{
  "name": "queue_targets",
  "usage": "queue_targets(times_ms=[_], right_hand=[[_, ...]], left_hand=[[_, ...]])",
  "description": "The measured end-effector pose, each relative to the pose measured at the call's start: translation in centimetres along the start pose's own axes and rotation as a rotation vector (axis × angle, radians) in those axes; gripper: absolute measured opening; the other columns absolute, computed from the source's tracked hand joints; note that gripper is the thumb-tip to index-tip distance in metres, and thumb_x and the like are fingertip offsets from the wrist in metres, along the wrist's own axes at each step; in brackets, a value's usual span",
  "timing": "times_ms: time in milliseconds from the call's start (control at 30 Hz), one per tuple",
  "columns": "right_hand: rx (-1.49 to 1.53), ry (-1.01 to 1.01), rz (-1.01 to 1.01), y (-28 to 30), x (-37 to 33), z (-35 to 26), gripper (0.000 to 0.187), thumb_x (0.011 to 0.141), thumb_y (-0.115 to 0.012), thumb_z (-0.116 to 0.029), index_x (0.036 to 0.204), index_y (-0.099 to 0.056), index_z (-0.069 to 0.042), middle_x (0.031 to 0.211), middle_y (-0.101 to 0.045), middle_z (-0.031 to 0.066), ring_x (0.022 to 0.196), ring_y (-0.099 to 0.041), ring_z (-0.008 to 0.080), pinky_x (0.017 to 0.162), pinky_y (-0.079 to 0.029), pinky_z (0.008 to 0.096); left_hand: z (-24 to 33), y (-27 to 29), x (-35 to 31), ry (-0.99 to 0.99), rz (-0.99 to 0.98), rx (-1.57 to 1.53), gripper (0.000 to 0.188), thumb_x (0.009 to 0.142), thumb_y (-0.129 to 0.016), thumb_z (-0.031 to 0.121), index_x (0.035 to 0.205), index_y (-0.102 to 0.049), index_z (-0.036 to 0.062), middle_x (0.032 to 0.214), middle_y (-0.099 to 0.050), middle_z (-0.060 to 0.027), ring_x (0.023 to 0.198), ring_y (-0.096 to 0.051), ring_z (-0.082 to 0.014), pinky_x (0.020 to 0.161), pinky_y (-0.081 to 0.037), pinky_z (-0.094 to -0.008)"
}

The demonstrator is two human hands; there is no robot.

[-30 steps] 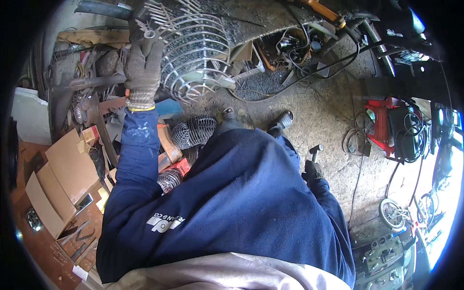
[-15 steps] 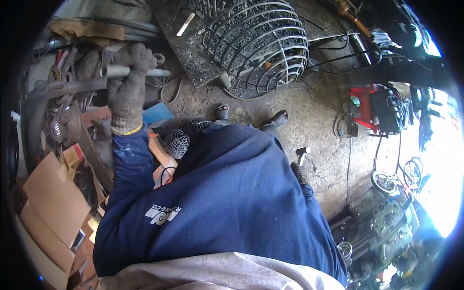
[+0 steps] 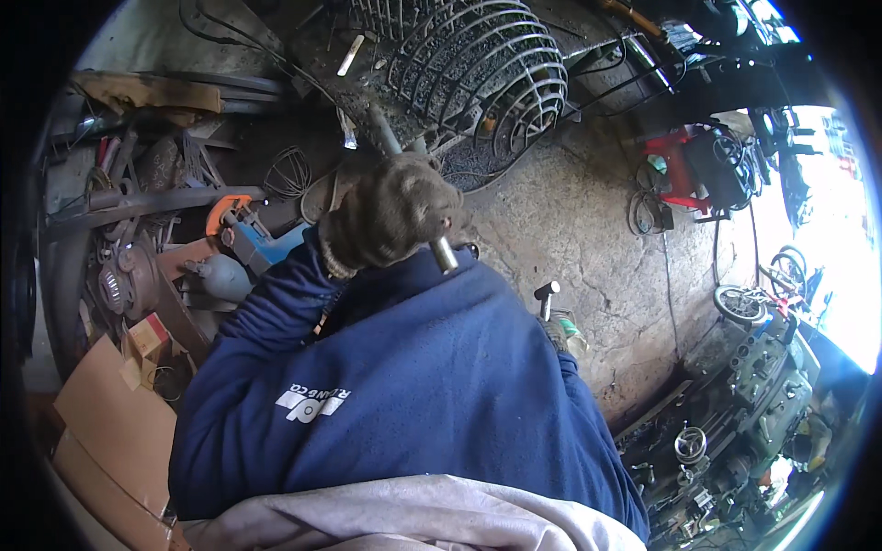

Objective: The person hammers a metal pipe, positions it onto a wire mesh sphere, and welds the pipe to the sphere using a welding tool.

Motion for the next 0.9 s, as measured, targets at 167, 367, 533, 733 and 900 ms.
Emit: queue_targets(times_ms=[167, 367, 533, 733, 900], right_hand=[[0.034, -0.005, -0.008, -2.0, -0.2, 1.4, 0.055, 0.088, -0.067, -0.048, 0.093, -0.072, 0.006, 0.087, -0.073, 0.0248, 0.085, -0.071, 0.0382, 0.077, -0.052, 0.0479], [0.059, -0.016, -0.023, -5.4, -0.9, 2.2, 0.055, 0.088, -0.066, -0.048, 0.093, -0.072, 0.006, 0.087, -0.073, 0.0252, 0.085, -0.071, 0.0388, 0.077, -0.052, 0.0481], [0.076, -0.067, 0.012, -9.8, -2.1, 2.5, 0.055, 0.088, -0.066, -0.048, 0.093, -0.072, 0.007, 0.086, -0.073, 0.0256, 0.085, -0.071, 0.0393, 0.077, -0.052, 0.0483], [0.423, -0.153, 0.135, -12.5, -10.4, -9.7, 0.042, 0.089, -0.072, -0.040, 0.096, -0.071, 0.002, 0.079, -0.069, 0.0180, 0.074, -0.070, 0.0322, 0.069, -0.056, 0.0456], [0.654, -0.349, 0.207, -21.5, -12.8, -13.7, 0.037, 0.090, -0.074, -0.030, 0.117, -0.070, -0.005, 0.088, -0.072, 0.0121, 0.080, -0.070, 0.0257, 0.074, -0.054, 0.0427]], left_hand=[[-0.8, -1.3, 1.2, -0.095, -0.084, 0.073, 0.008, 0.083, -0.067, 0.023, 0.087, -0.070, 0.0161, 0.079, -0.065, -0.0041, 0.073, -0.069, -0.0250, 0.069, -0.055, -0.0417], [-1.7, -2.2, 1.1, -0.092, -0.210, 0.082, 0.013, 0.086, -0.068, 0.019, 0.097, -0.074, 0.0169, 0.086, -0.070, -0.0046, 0.079, -0.071, -0.0257, 0.072, -0.058, -0.0420], [-2.3, -0.5, 2.3, -0.183, -0.360, -0.002, 0.022, 0.089, -0.065, 0.019, 0.109, -0.075, 0.0172, 0.087, -0.072, -0.0057, 0.080, -0.072, -0.0267, 0.068, -0.058, -0.0427], [-4.9, -0.4, 1.6, -0.375, -0.501, -0.253, 0.035, 0.093, -0.063, 0.029, 0.125, -0.068, 0.0175, 0.096, -0.072, -0.0077, 0.081, -0.074, -0.0265, 0.065, -0.059, -0.0428], [-7.3, 2.0, 1.5, -0.621, -0.743, -0.362, 0.036, 0.095, -0.058, 0.024, 0.130, -0.065, 0.0186, 0.094, -0.070, -0.0099, 0.084, -0.073, -0.0289, 0.069, -0.060, -0.0429]])
Point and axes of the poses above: each hand's wrist, its own x-axis towards the middle knuckle, its own y-axis out of the back of the hand, z = x × y, the point moved 2 cm from there along x, towards the middle knuckle
